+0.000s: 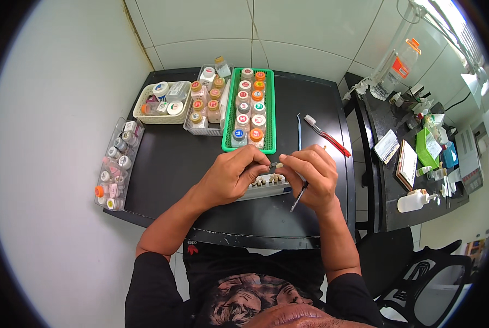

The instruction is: The person cleans a dental bridge with a small brush and then applies different colors from various containers to the bridge using another fine brush, periodically comparing the bridge to a shade guide.

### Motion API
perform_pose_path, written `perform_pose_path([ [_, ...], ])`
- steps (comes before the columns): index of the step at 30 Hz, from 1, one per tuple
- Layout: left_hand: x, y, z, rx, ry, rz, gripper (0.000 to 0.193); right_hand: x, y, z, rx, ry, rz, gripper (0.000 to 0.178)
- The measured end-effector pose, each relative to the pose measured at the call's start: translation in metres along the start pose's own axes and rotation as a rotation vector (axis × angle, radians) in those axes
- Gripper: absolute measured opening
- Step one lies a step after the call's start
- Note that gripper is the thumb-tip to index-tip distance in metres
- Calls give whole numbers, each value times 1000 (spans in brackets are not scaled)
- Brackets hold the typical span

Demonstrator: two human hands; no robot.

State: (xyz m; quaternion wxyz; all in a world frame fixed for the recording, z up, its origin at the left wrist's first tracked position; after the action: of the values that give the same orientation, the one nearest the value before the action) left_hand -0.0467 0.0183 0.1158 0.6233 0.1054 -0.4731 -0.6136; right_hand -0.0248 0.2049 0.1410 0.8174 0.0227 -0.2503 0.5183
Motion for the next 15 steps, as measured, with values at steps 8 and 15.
perform_pose_path([
  [8,4,26,-9,-118,55,112,25,-2,-9,-1,15,-19,3,32],
  [15,7,35,-10,-229,154,357,39,-2,-9,-2,-6,-17,-16,29],
])
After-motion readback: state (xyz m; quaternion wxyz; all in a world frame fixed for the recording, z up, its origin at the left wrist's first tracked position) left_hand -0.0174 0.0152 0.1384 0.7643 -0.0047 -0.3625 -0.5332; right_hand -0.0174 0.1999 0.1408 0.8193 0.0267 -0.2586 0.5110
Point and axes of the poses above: each hand's wrist, its own z-axis towards the middle knuckle, its own x-axis out of the back of the hand, y = z × x, the point moved 7 cm from there along z, towards the middle knuckle, and after that the axes turned 2 degrees about z, right-handed, at the moved point
